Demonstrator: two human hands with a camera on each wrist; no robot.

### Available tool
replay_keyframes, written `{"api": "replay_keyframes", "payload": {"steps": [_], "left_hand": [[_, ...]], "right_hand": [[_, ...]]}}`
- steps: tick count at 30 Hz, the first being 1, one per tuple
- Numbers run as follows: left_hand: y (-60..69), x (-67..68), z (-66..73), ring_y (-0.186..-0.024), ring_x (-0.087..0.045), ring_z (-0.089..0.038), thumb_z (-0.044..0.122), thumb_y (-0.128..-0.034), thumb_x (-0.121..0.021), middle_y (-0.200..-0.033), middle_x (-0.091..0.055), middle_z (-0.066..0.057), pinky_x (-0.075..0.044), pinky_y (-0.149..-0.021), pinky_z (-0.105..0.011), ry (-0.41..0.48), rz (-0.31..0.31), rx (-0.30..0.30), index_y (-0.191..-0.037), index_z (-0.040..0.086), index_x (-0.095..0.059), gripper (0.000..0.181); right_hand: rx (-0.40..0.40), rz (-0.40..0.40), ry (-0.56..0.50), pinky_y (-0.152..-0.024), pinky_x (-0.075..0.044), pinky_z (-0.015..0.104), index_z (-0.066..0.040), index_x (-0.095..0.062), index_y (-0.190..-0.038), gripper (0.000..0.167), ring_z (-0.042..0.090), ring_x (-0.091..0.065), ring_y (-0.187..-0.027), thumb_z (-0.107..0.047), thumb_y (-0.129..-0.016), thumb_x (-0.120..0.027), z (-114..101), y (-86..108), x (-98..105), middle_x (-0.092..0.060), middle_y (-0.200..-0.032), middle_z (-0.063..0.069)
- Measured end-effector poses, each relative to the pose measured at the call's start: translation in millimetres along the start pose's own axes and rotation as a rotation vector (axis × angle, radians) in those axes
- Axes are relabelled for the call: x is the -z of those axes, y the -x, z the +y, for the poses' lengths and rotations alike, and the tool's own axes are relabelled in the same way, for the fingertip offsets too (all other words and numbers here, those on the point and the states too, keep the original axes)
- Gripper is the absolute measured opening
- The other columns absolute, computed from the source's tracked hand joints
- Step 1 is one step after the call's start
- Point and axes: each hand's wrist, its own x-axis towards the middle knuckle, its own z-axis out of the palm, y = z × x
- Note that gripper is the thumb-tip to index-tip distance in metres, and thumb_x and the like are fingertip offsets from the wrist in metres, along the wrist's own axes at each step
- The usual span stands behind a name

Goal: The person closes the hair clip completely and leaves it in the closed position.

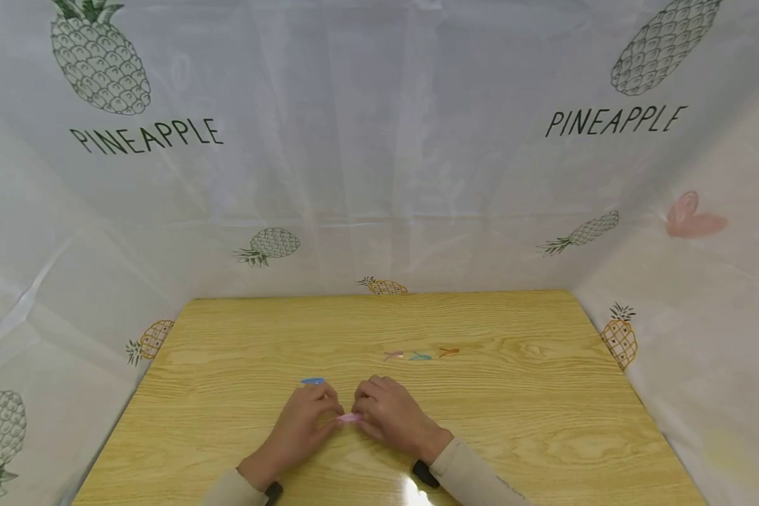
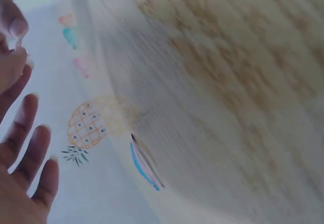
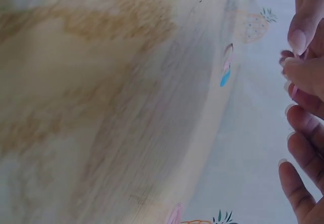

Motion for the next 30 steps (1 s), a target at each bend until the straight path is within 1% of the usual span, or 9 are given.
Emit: {"api": "replay_keyframes", "payload": {"steps": [2,5,8,11,16,21,27,30], "left_hand": [[-0.9,-2.1,-0.7,-0.092,-0.051,-0.010,0.020,-0.0794,-0.094,-0.104,-0.060,0.010,-0.046,-0.086,-0.034,-0.081,0.024,-0.038,-0.088,0.021,-0.076,0.020],[-2.6,-4.2,-2.2,-0.092,-0.051,-0.011,0.024,-0.0789,-0.094,-0.105,-0.061,0.010,-0.046,-0.088,-0.034,-0.168,0.036,-0.066,-0.087,0.023,-0.077,0.020],[-5.0,-4.6,-3.6,-0.094,-0.053,-0.011,0.026,-0.0809,-0.093,-0.106,-0.062,0.009,-0.048,-0.089,-0.035,-0.235,0.028,-0.069,-0.088,0.023,-0.078,0.017],[-7.5,-4.5,-5.2,-0.093,-0.053,-0.012,0.028,-0.0827,-0.091,-0.106,-0.063,0.009,-0.049,-0.087,-0.034,-0.276,0.015,-0.058,-0.088,0.023,-0.080,0.013],[-11.8,-6.1,-10.7,-0.094,-0.054,-0.013,0.028,-0.0836,-0.090,-0.105,-0.064,0.008,-0.047,-0.085,-0.033,-0.296,0.011,-0.033,-0.087,0.023,-0.081,0.011],[-17.0,-8.2,-17.8,-0.094,-0.053,-0.015,0.029,-0.0852,-0.089,-0.105,-0.063,0.007,-0.047,-0.085,-0.035,-0.318,0.003,-0.007,-0.087,0.022,-0.081,0.011],[-24.9,-7.8,-25.5,-0.094,-0.053,-0.016,0.028,-0.0854,-0.090,-0.106,-0.063,0.006,-0.046,-0.085,-0.035,-0.307,-0.006,0.024,-0.088,0.021,-0.081,0.012],[-29.3,-7.6,-29.2,-0.093,-0.052,-0.016,0.027,-0.0857,-0.090,-0.106,-0.063,0.005,-0.046,-0.084,-0.035,-0.296,-0.019,0.049,-0.088,0.021,-0.081,0.012]], "right_hand": [[-0.023,-0.004,0.005,-0.085,-0.054,0.024,-0.019,-0.077,-0.092,0.020,0.008,-0.061,-0.094,-0.021,-0.081,-0.094,0.3,-0.2,-0.6,-0.066,-0.104,-0.008],[-0.055,-0.015,0.008,-0.085,-0.055,0.026,-0.019,-0.077,-0.092,0.020,0.009,-0.061,-0.094,-0.020,-0.081,-0.093,0.5,-1.1,-1.7,-0.066,-0.104,-0.008],[-0.090,-0.034,0.008,-0.084,-0.055,0.026,-0.019,-0.077,-0.092,0.018,0.009,-0.062,-0.094,-0.020,-0.083,-0.093,0.7,-2.5,-2.9,-0.067,-0.103,-0.008],[-0.128,-0.054,0.004,-0.083,-0.056,0.027,-0.018,-0.078,-0.092,0.015,0.009,-0.062,-0.093,-0.020,-0.084,-0.091,1.0,-5.1,-4.2,-0.067,-0.102,-0.007],[-0.173,-0.070,0.000,-0.083,-0.055,0.028,-0.015,-0.078,-0.091,0.014,0.010,-0.061,-0.093,-0.018,-0.085,-0.091,2.6,-11.5,-7.3,-0.067,-0.102,-0.005],[-0.229,-0.097,0.001,-0.084,-0.055,0.029,-0.016,-0.078,-0.091,0.011,0.011,-0.060,-0.093,-0.020,-0.088,-0.089,6.6,-17.9,-13.9,-0.067,-0.102,-0.005],[-0.286,-0.121,-0.021,-0.084,-0.055,0.029,-0.016,-0.078,-0.091,0.008,0.012,-0.061,-0.093,-0.017,-0.090,-0.086,10.9,-26.5,-19.7,-0.067,-0.102,-0.004],[-0.315,-0.133,-0.032,-0.084,-0.055,0.031,-0.014,-0.079,-0.091,0.007,0.014,-0.061,-0.093,-0.016,-0.091,-0.085,12.8,-30.5,-22.3,-0.067,-0.102,-0.003]]}}
